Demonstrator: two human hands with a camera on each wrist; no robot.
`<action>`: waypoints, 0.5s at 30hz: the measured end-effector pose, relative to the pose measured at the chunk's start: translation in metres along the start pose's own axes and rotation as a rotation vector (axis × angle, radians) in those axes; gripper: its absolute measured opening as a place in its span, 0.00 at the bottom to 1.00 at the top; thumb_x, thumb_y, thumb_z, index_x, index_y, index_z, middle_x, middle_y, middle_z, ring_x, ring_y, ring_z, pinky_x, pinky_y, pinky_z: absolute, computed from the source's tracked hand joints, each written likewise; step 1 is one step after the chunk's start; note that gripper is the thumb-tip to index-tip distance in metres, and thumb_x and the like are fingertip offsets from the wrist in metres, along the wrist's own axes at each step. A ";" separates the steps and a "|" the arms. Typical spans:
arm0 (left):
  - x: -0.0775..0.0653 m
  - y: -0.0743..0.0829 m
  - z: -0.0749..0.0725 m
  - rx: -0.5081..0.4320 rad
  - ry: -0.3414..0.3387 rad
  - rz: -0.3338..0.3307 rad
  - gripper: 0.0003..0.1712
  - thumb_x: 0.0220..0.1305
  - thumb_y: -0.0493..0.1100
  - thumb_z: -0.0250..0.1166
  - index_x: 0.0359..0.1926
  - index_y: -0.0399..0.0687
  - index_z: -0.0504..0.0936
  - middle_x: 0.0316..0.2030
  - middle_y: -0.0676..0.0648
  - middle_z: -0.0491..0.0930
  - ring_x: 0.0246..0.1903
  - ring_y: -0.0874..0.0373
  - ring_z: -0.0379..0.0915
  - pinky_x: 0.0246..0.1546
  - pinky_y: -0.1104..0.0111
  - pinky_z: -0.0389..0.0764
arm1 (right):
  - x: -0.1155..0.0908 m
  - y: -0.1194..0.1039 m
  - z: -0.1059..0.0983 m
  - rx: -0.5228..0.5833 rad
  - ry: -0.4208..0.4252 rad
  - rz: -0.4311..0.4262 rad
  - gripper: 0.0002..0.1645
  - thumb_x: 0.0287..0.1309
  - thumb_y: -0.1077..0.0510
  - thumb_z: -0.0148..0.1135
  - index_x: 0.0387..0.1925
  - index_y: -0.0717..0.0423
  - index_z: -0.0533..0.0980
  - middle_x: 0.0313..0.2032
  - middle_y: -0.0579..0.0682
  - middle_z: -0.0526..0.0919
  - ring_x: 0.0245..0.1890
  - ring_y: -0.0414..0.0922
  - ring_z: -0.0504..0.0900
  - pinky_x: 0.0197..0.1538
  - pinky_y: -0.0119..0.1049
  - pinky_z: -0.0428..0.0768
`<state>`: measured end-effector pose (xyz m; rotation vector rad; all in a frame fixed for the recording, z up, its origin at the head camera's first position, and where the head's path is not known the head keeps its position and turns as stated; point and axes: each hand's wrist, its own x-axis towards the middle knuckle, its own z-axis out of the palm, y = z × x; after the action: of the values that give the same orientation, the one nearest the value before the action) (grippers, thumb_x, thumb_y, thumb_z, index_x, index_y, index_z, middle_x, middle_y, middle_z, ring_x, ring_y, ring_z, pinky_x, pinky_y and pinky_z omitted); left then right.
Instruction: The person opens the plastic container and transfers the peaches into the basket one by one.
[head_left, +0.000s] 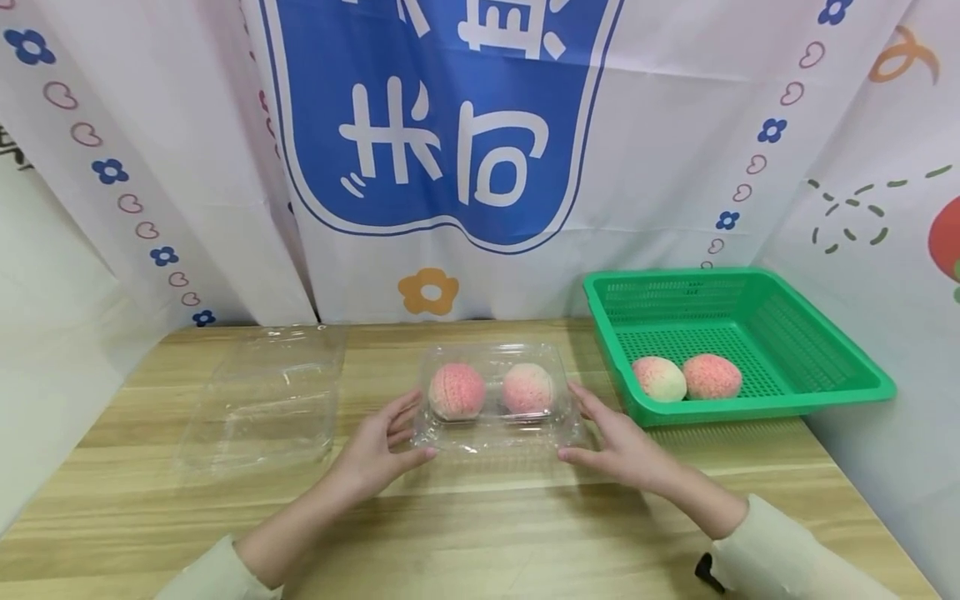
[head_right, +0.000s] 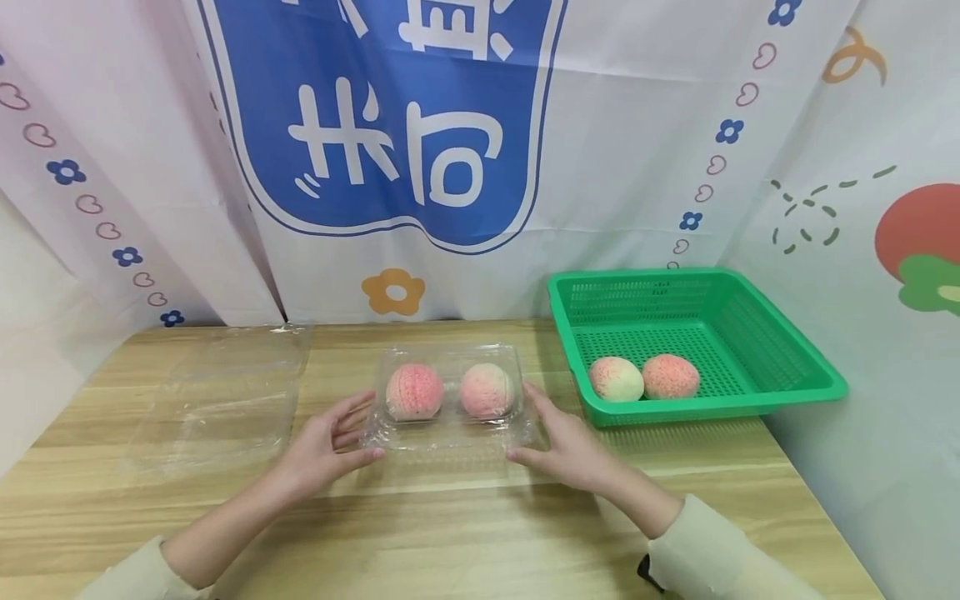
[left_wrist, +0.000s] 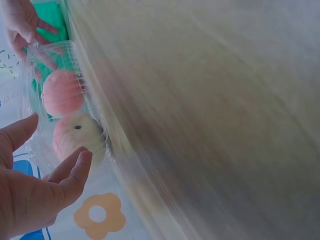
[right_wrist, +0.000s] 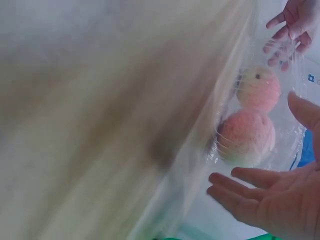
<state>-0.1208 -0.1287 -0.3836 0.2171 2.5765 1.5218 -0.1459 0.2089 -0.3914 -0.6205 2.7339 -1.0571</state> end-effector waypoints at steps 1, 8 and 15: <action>0.000 0.000 -0.001 0.000 -0.005 0.004 0.47 0.56 0.35 0.73 0.73 0.35 0.58 0.69 0.33 0.65 0.61 0.34 0.73 0.60 0.54 0.76 | 0.001 -0.001 -0.001 -0.027 0.003 -0.010 0.57 0.58 0.45 0.70 0.77 0.58 0.48 0.71 0.68 0.62 0.67 0.66 0.70 0.64 0.64 0.70; 0.005 -0.002 -0.011 0.019 -0.077 0.047 0.50 0.54 0.37 0.74 0.72 0.31 0.57 0.67 0.29 0.67 0.60 0.34 0.74 0.60 0.49 0.75 | 0.011 -0.020 -0.005 -0.121 0.086 -0.108 0.56 0.58 0.45 0.70 0.78 0.55 0.49 0.78 0.61 0.49 0.76 0.65 0.50 0.70 0.68 0.57; 0.014 -0.016 -0.026 -0.037 -0.201 0.032 0.55 0.53 0.38 0.75 0.74 0.33 0.52 0.66 0.27 0.68 0.59 0.34 0.73 0.53 0.51 0.81 | 0.028 -0.052 0.007 -0.211 0.064 -0.261 0.51 0.58 0.45 0.70 0.76 0.52 0.56 0.78 0.57 0.51 0.78 0.61 0.48 0.72 0.63 0.58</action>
<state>-0.1402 -0.1562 -0.3857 0.3873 2.3981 1.4737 -0.1528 0.1578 -0.3618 -1.0163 2.9021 -0.8533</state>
